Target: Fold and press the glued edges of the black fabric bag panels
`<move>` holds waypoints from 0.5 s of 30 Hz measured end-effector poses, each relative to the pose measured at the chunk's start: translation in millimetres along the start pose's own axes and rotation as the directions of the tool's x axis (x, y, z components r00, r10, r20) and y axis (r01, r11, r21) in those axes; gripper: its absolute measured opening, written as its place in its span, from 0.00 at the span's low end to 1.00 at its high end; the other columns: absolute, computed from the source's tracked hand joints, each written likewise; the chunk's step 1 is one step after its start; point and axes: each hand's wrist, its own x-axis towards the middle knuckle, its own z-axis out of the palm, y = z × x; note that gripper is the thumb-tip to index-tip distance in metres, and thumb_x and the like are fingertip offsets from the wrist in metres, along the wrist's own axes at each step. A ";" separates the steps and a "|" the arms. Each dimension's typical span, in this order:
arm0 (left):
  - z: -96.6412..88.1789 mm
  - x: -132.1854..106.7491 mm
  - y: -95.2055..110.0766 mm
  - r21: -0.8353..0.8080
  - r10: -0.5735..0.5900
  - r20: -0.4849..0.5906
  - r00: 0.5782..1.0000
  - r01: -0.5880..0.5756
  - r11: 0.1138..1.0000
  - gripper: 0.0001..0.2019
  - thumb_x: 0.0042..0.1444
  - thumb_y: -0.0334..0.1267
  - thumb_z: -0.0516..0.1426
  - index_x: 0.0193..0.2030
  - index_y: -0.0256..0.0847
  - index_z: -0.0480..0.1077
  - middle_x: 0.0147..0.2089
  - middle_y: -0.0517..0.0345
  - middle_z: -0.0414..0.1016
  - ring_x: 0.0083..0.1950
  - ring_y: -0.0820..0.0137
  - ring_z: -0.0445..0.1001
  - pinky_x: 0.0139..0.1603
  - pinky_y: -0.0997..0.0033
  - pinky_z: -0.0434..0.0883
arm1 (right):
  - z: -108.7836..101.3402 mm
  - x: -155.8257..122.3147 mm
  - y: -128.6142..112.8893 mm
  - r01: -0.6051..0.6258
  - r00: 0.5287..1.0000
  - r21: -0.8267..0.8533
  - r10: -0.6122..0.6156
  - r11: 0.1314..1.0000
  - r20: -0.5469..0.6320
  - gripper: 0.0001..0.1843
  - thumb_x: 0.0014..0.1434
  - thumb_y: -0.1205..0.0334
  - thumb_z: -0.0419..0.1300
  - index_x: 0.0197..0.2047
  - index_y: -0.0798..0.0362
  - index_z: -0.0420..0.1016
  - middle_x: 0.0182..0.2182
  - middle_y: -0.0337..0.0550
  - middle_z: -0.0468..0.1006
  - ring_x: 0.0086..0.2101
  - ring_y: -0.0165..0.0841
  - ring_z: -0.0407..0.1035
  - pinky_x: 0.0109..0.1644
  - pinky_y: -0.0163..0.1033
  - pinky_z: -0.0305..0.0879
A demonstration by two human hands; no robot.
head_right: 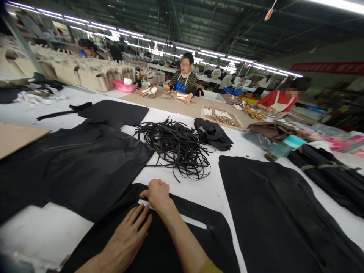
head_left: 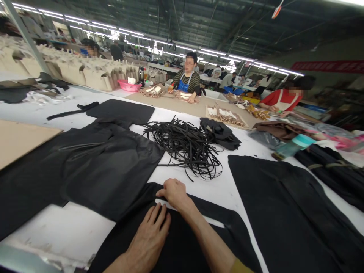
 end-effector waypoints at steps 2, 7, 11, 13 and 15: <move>0.9 -1.7 -2.4 0.005 0.017 -0.070 0.997 -0.017 1.000 0.20 0.53 0.31 0.52 0.55 0.39 0.62 0.56 0.43 0.68 0.57 0.54 0.66 0.54 0.55 0.67 | -6.6 -13.4 22.7 -0.001 0.996 0.020 0.003 1.000 -0.086 0.13 0.56 0.49 0.57 0.31 0.50 0.74 0.32 0.39 0.78 0.37 0.33 0.70 0.37 0.34 0.58; 7.0 -4.4 -5.4 0.043 0.044 -0.230 0.972 -0.035 0.998 0.18 0.53 0.32 0.53 0.52 0.41 0.64 0.52 0.49 0.71 0.54 0.57 0.68 0.53 0.60 0.67 | -19.8 -68.5 102.2 -0.138 0.953 -0.005 0.131 0.990 -0.273 0.12 0.61 0.57 0.53 0.46 0.51 0.69 0.43 0.45 0.73 0.44 0.37 0.65 0.45 0.38 0.55; 13.1 -1.2 -6.6 0.100 0.102 -0.300 0.948 -0.075 0.992 0.16 0.54 0.34 0.52 0.51 0.41 0.65 0.49 0.52 0.73 0.51 0.60 0.69 0.54 0.61 0.63 | -13.7 -107.4 144.7 -0.199 0.945 -0.059 0.176 0.978 -0.275 0.13 0.56 0.61 0.58 0.46 0.50 0.69 0.43 0.46 0.72 0.45 0.40 0.64 0.46 0.40 0.54; 17.5 0.5 -8.9 0.130 0.148 -0.340 0.929 -0.110 0.985 0.15 0.55 0.35 0.51 0.50 0.41 0.66 0.47 0.53 0.74 0.49 0.61 0.70 0.55 0.61 0.60 | -8.5 -115.6 152.5 -0.206 0.945 -0.022 0.193 0.978 -0.263 0.09 0.56 0.62 0.57 0.42 0.50 0.70 0.39 0.44 0.73 0.41 0.39 0.64 0.44 0.40 0.53; 22.2 1.6 -12.3 0.159 0.196 -0.378 0.905 -0.146 0.976 0.15 0.55 0.35 0.51 0.50 0.40 0.67 0.45 0.54 0.75 0.48 0.62 0.71 0.57 0.60 0.57 | -5.1 -117.6 154.5 -0.208 0.943 0.032 0.209 0.978 -0.260 0.05 0.57 0.62 0.56 0.38 0.51 0.70 0.34 0.42 0.73 0.38 0.37 0.64 0.43 0.39 0.53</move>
